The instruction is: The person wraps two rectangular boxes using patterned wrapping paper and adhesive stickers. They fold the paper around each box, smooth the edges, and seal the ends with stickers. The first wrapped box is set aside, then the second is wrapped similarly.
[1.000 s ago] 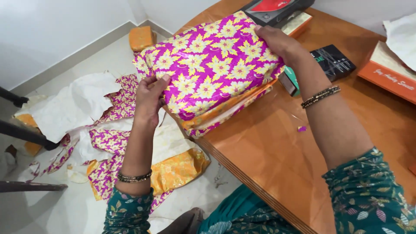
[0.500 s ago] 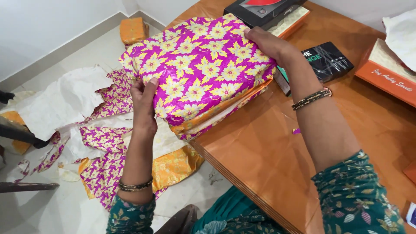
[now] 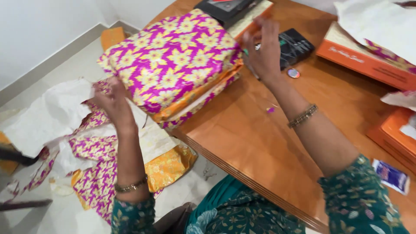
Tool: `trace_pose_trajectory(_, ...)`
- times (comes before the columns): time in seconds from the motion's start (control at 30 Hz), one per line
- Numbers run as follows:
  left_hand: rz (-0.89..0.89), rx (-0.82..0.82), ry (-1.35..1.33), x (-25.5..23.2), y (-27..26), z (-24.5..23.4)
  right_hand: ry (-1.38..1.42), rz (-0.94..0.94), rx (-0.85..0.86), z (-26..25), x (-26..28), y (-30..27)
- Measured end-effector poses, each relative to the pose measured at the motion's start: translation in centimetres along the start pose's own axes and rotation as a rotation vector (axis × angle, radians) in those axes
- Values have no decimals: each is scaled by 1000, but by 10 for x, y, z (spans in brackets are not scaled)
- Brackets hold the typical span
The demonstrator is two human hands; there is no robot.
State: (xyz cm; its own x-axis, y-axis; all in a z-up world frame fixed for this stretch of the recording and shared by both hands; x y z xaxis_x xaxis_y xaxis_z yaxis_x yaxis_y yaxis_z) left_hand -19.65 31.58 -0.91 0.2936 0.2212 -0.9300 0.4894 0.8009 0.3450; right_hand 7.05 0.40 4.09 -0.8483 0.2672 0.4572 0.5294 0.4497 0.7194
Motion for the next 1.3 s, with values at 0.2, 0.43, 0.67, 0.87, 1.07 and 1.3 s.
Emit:
trace_pose_trajectory(0.2,570,281,169,-43,-146,116,-9,230,462,-77,44,-122)
trace_pose_trajectory(0.43,328,1249,58,-22,-229,341,-768,157,400,-183,9,-169)
trace_pose_trajectory(0.67,556,1415,300,21,-259,392,-1185,326,299,-307,-83,-147)
trace_pose_trajectory(0.87,283,1529,44,50,-240,378,-1154,603,486,-323,-110,-124)
trace_pose_trajectory(1.07,-126,1418,-199,48,-233,387,-1207,407,443,-289,-28,-131)
trace_pose_trajectory(1.3,-514,1143,-649,33,-186,362,-935,432,660,-203,99,-198)
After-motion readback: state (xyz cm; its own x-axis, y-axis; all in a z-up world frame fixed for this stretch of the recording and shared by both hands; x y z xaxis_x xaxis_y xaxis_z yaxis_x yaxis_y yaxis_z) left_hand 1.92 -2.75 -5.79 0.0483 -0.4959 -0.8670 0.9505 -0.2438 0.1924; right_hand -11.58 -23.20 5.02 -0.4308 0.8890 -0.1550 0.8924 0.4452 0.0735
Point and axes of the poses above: each hand's wrist, its own y-axis towards the middle knuckle, its own z-axis out of the palm, x = y × z, the point moved 2 cm from there along y, towards the middle knuckle, and after that the axes turned 11 degrees about x, right-handed, at the moved point
